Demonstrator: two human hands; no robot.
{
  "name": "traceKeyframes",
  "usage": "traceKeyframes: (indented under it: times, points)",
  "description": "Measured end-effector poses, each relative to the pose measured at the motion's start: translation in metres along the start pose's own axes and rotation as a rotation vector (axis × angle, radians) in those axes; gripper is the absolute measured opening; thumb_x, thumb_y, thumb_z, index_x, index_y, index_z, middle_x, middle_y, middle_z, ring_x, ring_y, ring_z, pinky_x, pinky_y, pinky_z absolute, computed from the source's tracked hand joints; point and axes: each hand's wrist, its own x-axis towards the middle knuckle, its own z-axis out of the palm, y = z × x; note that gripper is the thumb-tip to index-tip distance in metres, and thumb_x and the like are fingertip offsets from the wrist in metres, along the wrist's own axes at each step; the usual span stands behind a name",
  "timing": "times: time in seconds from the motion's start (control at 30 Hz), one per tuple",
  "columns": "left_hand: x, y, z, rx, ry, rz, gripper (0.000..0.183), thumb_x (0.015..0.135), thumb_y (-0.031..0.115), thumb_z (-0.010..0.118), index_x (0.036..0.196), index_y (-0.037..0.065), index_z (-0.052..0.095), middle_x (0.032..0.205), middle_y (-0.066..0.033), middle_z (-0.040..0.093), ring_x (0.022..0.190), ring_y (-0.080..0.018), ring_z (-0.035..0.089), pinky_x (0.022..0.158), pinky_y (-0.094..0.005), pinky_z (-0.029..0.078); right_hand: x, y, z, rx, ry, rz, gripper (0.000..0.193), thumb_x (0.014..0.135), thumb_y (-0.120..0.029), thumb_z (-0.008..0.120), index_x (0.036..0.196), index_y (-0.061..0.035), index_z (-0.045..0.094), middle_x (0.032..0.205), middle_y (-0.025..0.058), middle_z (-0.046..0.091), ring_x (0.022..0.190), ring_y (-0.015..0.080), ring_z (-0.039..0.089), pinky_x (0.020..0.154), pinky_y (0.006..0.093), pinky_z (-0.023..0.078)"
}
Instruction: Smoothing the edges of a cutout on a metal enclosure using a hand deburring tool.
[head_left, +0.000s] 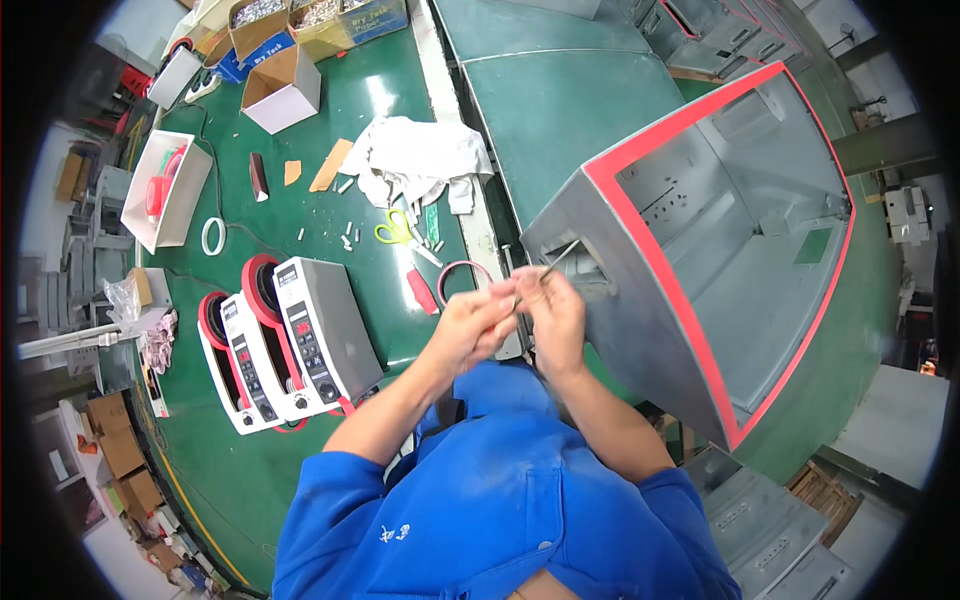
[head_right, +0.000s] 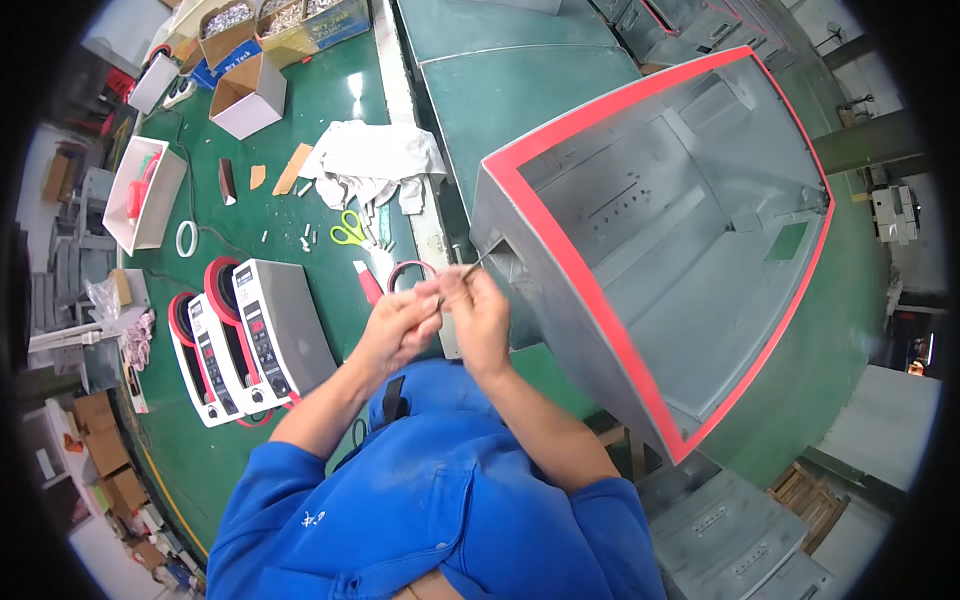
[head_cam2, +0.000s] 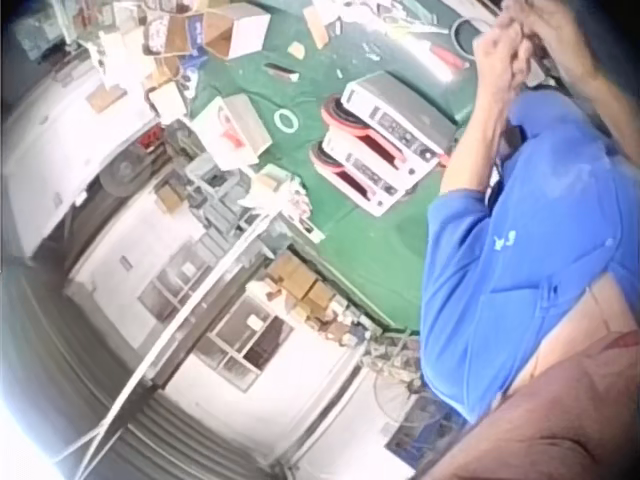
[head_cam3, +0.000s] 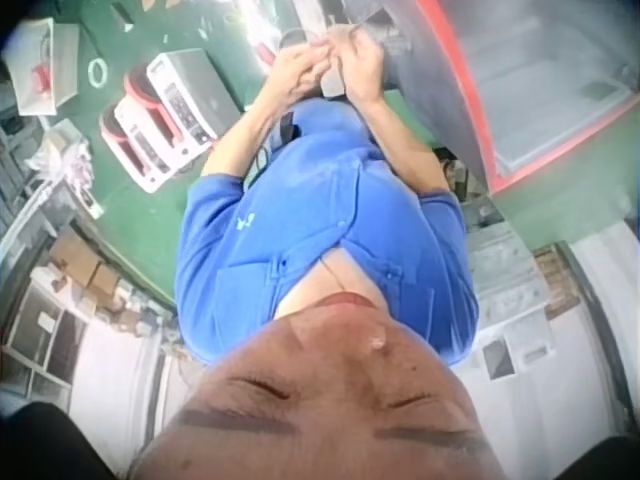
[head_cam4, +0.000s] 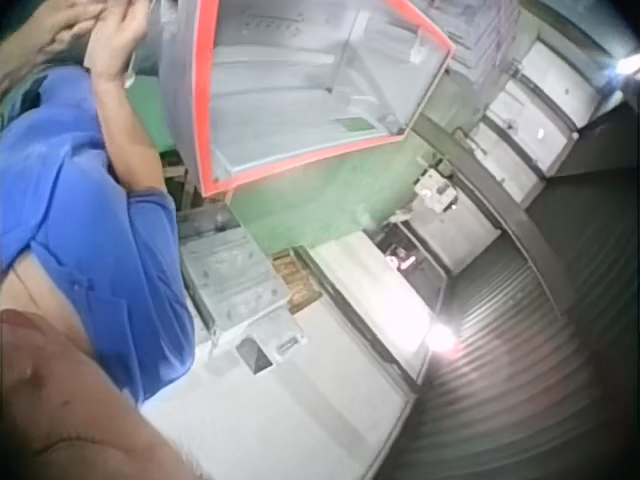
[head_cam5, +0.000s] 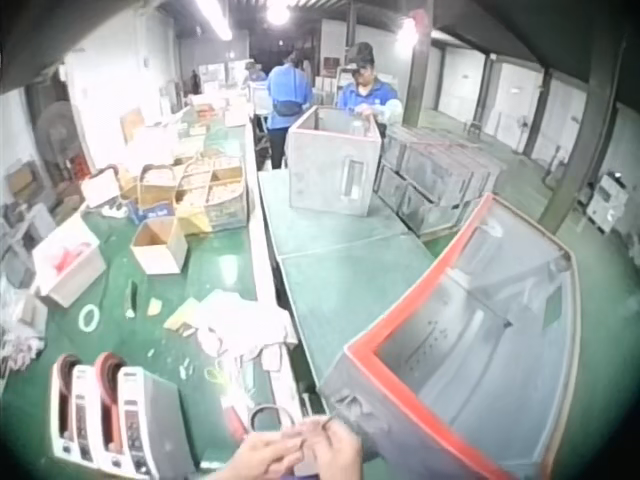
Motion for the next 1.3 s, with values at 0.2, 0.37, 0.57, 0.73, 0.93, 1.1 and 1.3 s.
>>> traceKeyframes:
  times: [0.2, 0.37, 0.57, 0.73, 0.93, 1.1, 1.3]
  points:
    - [-0.011, -0.011, 0.008, 0.006, 0.065, 0.002, 0.025, 0.086, 0.021, 0.046, 0.094, -0.002, 0.052, 0.054, 0.0036, 0.041, 0.034, -0.0008, 0.026, 0.03, -0.0158, 0.018, -0.012, 0.004, 0.0, -0.004, 0.021, 0.042, 0.026, 0.087, -0.025, 0.046, 0.084, 0.0007, 0.051, 0.076, 0.0104, 0.06, 0.072, 0.012, 0.057, 0.064, 0.0233, 0.045]
    - [0.004, -0.006, 0.006, 0.089, 0.02, 0.017, 0.026, 0.087, 0.017, 0.044, 0.101, -0.004, 0.05, 0.049, 0.0051, 0.038, 0.034, -0.0011, 0.027, 0.031, -0.0166, 0.017, -0.002, 0.006, -0.006, 0.065, 0.017, 0.061, 0.025, 0.087, -0.023, 0.045, 0.086, 0.0016, 0.049, 0.077, 0.0109, 0.06, 0.072, 0.0134, 0.057, 0.065, 0.0237, 0.046]
    - [-0.005, -0.008, -0.001, 0.202, 0.083, 0.054, 0.024, 0.085, 0.024, 0.048, 0.087, 0.001, 0.056, 0.048, 0.0048, 0.039, 0.032, -0.0007, 0.027, 0.028, -0.0169, 0.017, -0.003, 0.024, -0.007, 0.086, -0.045, 0.081, 0.022, 0.087, -0.02, 0.046, 0.086, 0.0011, 0.05, 0.078, 0.0108, 0.059, 0.07, 0.0131, 0.057, 0.064, 0.0233, 0.046]
    - [-0.005, -0.013, 0.003, 0.209, 0.115, 0.06, 0.022, 0.086, 0.017, 0.046, 0.095, -0.002, 0.055, 0.049, 0.0041, 0.04, 0.035, -0.0011, 0.029, 0.031, -0.0171, 0.019, -0.012, 0.019, -0.003, 0.073, -0.02, 0.053, 0.021, 0.087, -0.021, 0.046, 0.087, -0.0001, 0.049, 0.079, 0.0116, 0.059, 0.072, 0.0137, 0.058, 0.062, 0.0226, 0.046]
    - [0.028, -0.037, -0.01, 0.204, 0.101, 0.057, 0.023, 0.086, 0.019, 0.046, 0.084, 0.0, 0.058, 0.048, 0.0043, 0.04, 0.034, -0.002, 0.028, 0.031, -0.018, 0.017, 0.016, 0.042, -0.029, 0.194, -0.059, 0.254, 0.023, 0.087, -0.021, 0.044, 0.087, 0.0016, 0.051, 0.078, 0.0105, 0.059, 0.071, 0.0128, 0.057, 0.065, 0.0252, 0.047]
    - [-0.01, -0.076, -0.048, 0.455, 0.229, 0.084, 0.023, 0.087, 0.021, 0.046, 0.087, 0.001, 0.057, 0.053, 0.0037, 0.043, 0.038, -0.0021, 0.033, 0.033, -0.017, 0.022, -0.018, 0.077, -0.034, -0.032, -0.069, 0.418, 0.028, 0.086, -0.02, 0.047, 0.101, 0.0035, 0.048, 0.088, 0.0103, 0.057, 0.076, 0.0135, 0.056, 0.07, 0.0257, 0.046]
    - [-0.043, -0.088, -0.067, 0.413, 0.388, 0.221, 0.021, 0.086, 0.018, 0.047, 0.088, 0.0, 0.057, 0.057, 0.0029, 0.047, 0.045, -0.002, 0.038, 0.04, -0.0169, 0.029, -0.018, 0.034, -0.013, -0.384, 0.282, -0.31, 0.044, 0.081, -0.005, 0.046, 0.12, 0.0045, 0.028, 0.117, 0.0193, 0.037, 0.108, 0.0255, 0.039, 0.093, 0.0368, 0.031]
